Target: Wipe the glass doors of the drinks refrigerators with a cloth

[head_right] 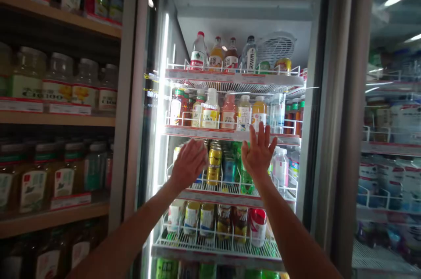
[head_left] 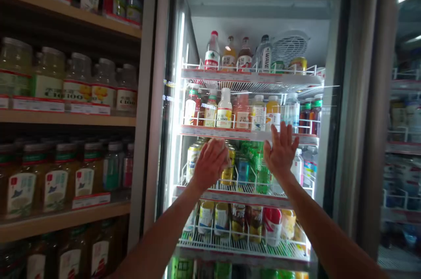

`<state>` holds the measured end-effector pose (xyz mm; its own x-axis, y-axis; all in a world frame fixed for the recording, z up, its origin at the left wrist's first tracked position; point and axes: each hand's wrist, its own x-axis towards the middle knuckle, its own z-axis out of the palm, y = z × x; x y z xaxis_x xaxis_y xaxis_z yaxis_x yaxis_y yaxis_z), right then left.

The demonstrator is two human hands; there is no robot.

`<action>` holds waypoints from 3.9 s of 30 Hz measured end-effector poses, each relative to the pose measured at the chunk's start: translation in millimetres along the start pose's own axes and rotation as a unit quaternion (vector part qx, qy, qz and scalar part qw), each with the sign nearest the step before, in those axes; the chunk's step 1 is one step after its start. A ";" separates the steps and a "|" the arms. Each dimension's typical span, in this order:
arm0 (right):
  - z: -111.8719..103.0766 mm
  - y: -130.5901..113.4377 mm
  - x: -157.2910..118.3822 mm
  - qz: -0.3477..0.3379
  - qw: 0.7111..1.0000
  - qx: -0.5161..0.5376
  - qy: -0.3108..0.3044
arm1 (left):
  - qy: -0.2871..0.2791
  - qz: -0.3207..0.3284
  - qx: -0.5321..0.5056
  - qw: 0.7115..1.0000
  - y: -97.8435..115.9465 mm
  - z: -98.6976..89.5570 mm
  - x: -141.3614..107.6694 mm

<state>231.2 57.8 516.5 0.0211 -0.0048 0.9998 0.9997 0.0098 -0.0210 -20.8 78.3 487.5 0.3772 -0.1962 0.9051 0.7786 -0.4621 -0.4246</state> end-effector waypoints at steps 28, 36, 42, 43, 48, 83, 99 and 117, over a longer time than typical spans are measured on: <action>0.4 0.0 -7.6 -0.013 1.000 0.008 -0.002 | 0.027 -0.049 0.014 0.998 -23.0 2.9 30.5; -1.3 0.1 -7.3 -0.014 1.000 0.004 -0.002 | 0.010 0.039 -0.005 0.999 26.4 27.8 65.2; -3.6 1.6 -8.8 -0.023 1.000 0.020 -0.008 | 0.024 -0.048 -0.004 0.999 -5.9 22.0 77.5; -3.5 1.2 -8.9 -0.020 1.000 0.022 -0.007 | 0.036 -0.086 -0.004 0.996 -13.5 20.7 79.6; -1.9 2.4 -9.5 -0.020 1.000 0.023 -0.003 | 0.002 -0.016 -0.039 0.999 13.9 27.8 77.6; -1.4 2.0 -12.6 -0.031 0.999 0.015 0.012 | 0.042 -0.063 -0.017 0.997 -20.0 11.2 57.8; -0.4 4.5 -13.5 -0.030 0.999 0.024 0.012 | -0.017 0.042 -0.002 0.999 -20.7 -2.2 24.5; -1.8 5.4 -11.4 -0.040 0.998 0.027 0.026 | 0.033 -0.157 0.041 0.986 -50.9 -19.8 3.9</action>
<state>236.4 56.1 505.0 -0.0574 -0.0592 0.9966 0.9962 0.0614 0.0611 -68.9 84.0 513.1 0.0802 -0.1125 0.9904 0.8908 -0.4378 -0.1219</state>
